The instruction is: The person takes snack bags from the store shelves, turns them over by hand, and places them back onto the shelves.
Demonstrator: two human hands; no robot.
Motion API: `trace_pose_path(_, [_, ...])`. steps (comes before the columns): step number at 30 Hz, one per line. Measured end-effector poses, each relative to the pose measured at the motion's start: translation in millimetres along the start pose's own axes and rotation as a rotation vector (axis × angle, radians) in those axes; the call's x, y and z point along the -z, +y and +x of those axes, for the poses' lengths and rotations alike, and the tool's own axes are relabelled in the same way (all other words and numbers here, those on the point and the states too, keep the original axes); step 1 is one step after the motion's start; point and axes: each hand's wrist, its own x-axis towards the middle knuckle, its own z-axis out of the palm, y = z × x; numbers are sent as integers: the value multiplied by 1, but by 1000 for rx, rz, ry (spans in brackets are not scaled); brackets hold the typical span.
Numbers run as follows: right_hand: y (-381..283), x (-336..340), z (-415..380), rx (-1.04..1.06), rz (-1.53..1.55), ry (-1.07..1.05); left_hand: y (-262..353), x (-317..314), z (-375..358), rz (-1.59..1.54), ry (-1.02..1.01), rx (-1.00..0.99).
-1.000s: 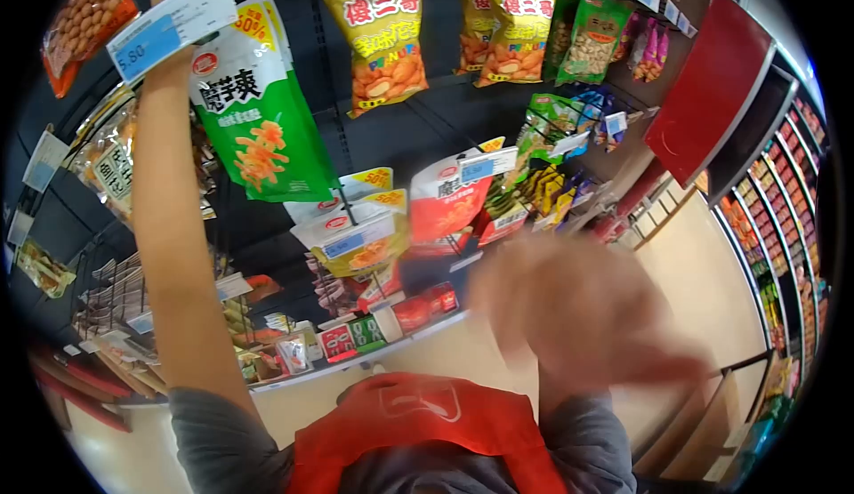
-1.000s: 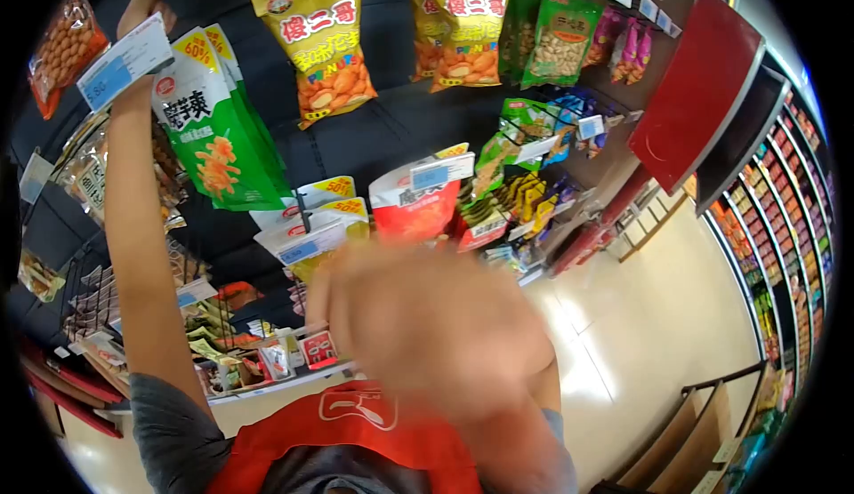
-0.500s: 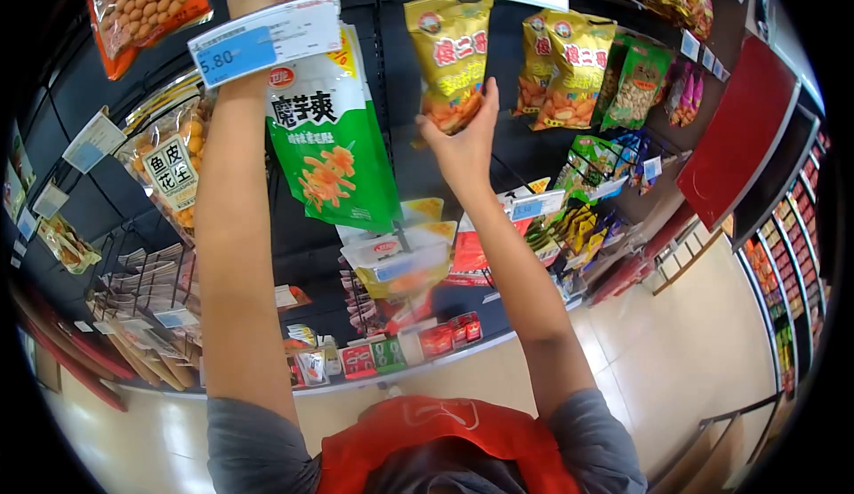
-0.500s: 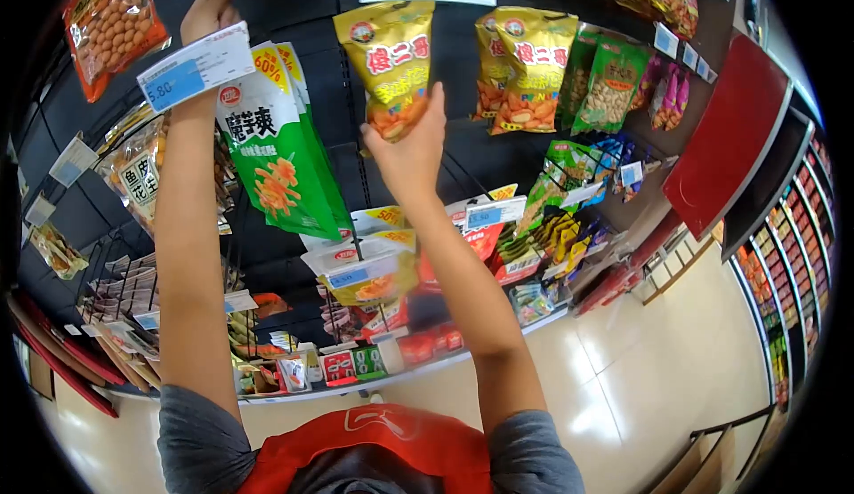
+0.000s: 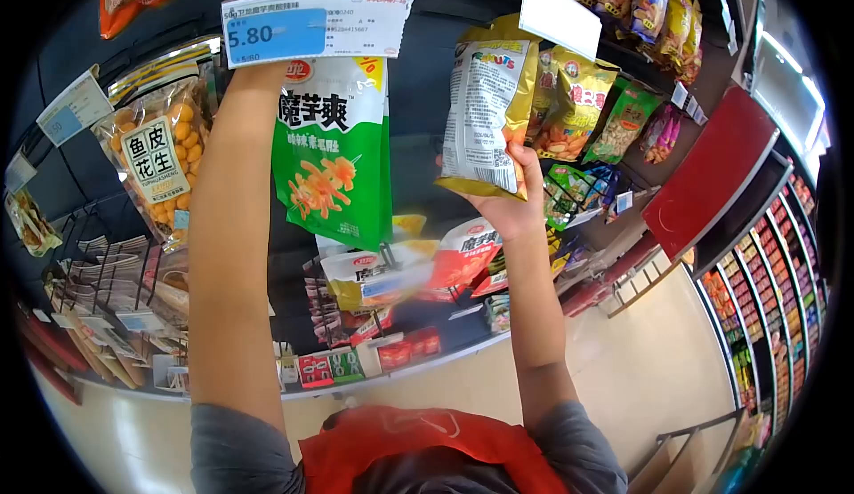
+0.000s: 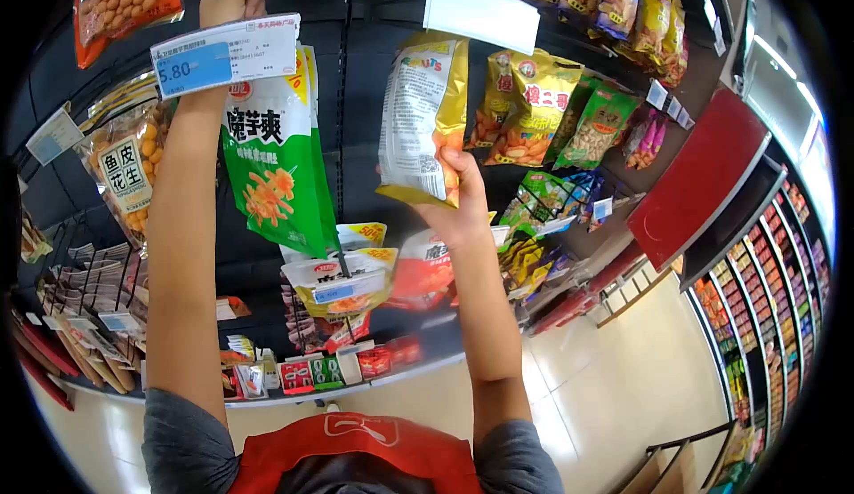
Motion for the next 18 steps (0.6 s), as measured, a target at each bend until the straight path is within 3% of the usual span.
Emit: trace_pose_path(18, [10, 2, 4, -14, 55, 39, -2, -9, -4, -115, 32, -34])
